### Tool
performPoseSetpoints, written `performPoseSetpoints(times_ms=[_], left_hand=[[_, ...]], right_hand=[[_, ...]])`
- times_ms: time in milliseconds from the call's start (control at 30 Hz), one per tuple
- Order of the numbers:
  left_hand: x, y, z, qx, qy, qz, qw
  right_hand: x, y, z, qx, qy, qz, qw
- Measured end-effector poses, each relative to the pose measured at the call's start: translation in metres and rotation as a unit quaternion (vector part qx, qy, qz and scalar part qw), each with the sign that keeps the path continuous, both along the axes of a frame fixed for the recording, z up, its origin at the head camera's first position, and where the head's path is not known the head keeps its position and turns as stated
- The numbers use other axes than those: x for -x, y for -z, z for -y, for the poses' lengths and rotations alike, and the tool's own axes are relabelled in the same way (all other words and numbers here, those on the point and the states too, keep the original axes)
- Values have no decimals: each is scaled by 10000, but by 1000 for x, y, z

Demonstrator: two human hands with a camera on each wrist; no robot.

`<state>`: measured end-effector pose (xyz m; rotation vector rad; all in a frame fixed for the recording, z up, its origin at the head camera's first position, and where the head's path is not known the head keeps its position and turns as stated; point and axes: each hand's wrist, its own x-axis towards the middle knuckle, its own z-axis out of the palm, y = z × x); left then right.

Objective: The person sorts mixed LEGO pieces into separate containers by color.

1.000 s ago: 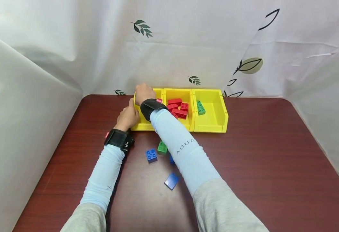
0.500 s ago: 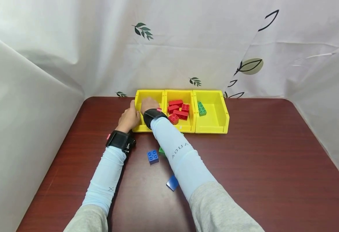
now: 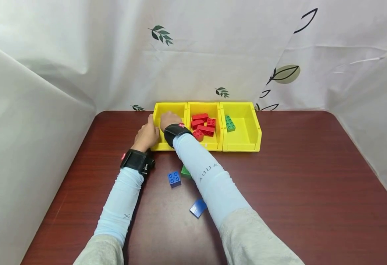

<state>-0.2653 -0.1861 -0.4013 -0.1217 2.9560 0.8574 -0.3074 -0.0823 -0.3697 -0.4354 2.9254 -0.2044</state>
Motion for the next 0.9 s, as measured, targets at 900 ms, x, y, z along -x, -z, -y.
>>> performPoseSetpoints(times_ms=[900], left_hand=[[-3,-4,-3,-133,-187,162,9996]], right_hand=[[-160,-34,-70,490,-2539,-715,9633]])
